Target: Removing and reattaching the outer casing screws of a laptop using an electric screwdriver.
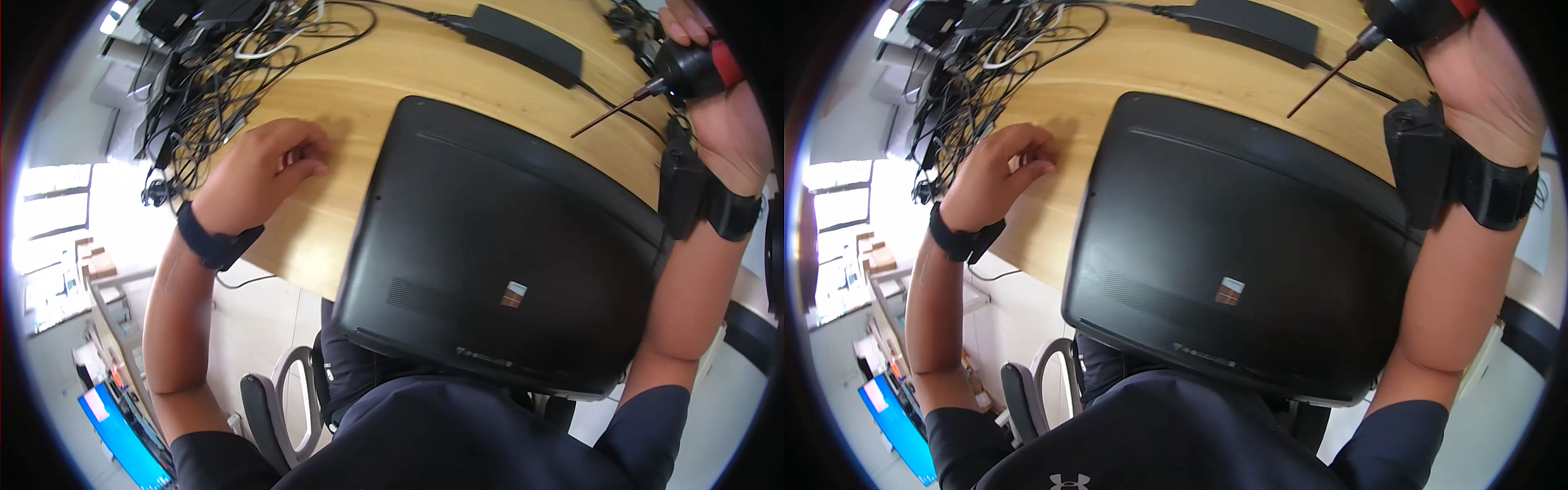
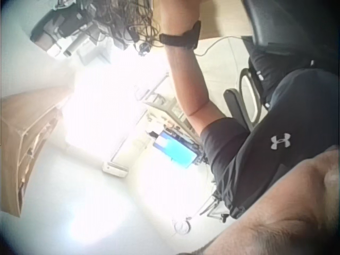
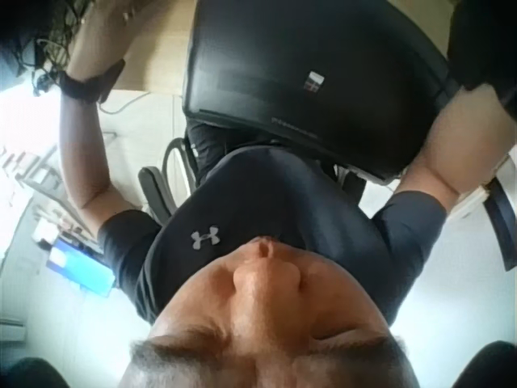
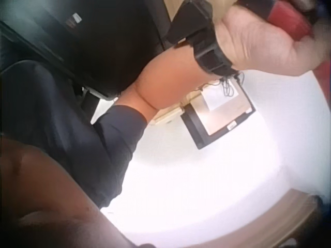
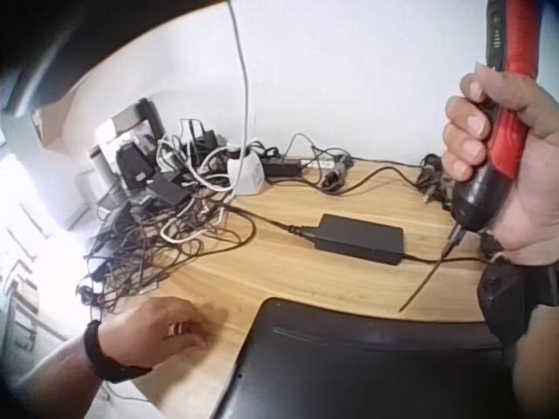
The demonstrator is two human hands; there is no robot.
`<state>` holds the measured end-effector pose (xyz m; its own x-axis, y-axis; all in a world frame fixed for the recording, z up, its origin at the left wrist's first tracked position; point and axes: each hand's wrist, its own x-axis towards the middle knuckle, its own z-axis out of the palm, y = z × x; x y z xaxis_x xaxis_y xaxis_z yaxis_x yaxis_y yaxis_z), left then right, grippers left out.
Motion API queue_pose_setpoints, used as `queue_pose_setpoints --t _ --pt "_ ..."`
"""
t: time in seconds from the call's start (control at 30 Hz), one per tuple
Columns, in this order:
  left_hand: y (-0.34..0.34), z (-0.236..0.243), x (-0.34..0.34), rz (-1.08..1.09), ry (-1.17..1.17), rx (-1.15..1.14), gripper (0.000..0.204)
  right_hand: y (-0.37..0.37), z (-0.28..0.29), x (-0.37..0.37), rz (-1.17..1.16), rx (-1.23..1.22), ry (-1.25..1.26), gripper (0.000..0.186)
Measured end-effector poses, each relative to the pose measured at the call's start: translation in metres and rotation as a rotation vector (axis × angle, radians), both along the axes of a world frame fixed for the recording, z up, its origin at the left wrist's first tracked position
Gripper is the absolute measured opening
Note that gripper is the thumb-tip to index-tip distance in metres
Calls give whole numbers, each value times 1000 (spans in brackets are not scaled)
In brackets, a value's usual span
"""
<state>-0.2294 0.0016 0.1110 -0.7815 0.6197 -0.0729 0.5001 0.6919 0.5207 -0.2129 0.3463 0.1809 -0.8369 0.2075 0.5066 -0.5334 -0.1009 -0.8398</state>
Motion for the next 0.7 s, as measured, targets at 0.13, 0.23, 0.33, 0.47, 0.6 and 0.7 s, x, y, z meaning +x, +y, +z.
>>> queue_pose_setpoints --t 0.13,0.23,0.33,0.47,0.6,0.7 --pt "3 7 -3 -79 30 -48 8 41 17 25 -104 50 49 22" --pt "4 5 -5 -103 16 -77 7 60 21 35 -149 17 51 21" --pt "11 12 -5 -11 -18 -94 6 71 27 38 -139 -93 -2 26" --pt "42 38 -9 131 -574 329 10 92 25 39 -109 -159 -52 22" --pt "108 48 -8 -36 -853 587 11 109 28 44 -70 -208 -105 19" --pt "160 41 -5 -141 -1018 594 11 114 34 51 -45 -260 -125 18"
